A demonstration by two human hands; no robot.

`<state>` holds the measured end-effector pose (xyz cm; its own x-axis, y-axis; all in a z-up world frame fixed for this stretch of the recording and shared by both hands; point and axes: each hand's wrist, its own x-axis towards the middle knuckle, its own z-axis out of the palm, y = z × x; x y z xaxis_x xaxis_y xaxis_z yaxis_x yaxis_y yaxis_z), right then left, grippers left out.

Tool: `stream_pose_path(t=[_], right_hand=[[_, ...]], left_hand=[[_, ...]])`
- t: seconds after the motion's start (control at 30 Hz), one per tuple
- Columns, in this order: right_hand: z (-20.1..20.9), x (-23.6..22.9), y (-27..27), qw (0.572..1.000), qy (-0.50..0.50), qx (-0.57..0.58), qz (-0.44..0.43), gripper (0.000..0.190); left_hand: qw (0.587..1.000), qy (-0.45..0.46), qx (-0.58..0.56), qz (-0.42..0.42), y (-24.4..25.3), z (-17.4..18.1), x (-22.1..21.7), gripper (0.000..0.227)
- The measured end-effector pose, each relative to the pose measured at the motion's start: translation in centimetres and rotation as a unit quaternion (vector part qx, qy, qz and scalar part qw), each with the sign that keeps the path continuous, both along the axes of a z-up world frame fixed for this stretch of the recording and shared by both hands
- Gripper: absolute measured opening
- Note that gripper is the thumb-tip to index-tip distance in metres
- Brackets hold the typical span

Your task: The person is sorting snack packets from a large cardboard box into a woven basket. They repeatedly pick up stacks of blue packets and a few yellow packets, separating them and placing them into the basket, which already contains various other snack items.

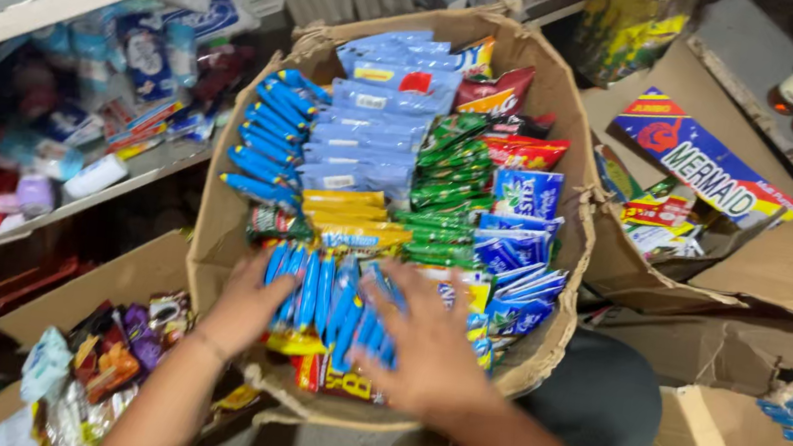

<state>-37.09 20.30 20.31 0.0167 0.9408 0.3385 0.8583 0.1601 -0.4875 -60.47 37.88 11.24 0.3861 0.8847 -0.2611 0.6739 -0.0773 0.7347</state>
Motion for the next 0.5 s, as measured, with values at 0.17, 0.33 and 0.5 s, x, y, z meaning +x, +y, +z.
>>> stream_pose_path(t=[0.17, 0.33, 0.5], right_hand=[[-1.1, -1.1, 1.0, 0.996, -0.028, -0.076, -0.032, 0.063], [-2.9, -1.8, 2.3, 0.991, -0.056, -0.084, -0.089, 0.058], [-1.5, 0.0, 1.1, 0.999, 0.016, -0.014, -0.041, 0.061]], left_hand=[[0.997, -0.014, 0.061, -0.053, -2.2, 0.8, 0.9, 0.074], [0.992, 0.094, 0.078, -0.043, -2.2, 1.1, 2.0, 0.075], [0.957, 0.211, 0.196, -0.045, -3.3, 4.7, 3.7, 0.083]])
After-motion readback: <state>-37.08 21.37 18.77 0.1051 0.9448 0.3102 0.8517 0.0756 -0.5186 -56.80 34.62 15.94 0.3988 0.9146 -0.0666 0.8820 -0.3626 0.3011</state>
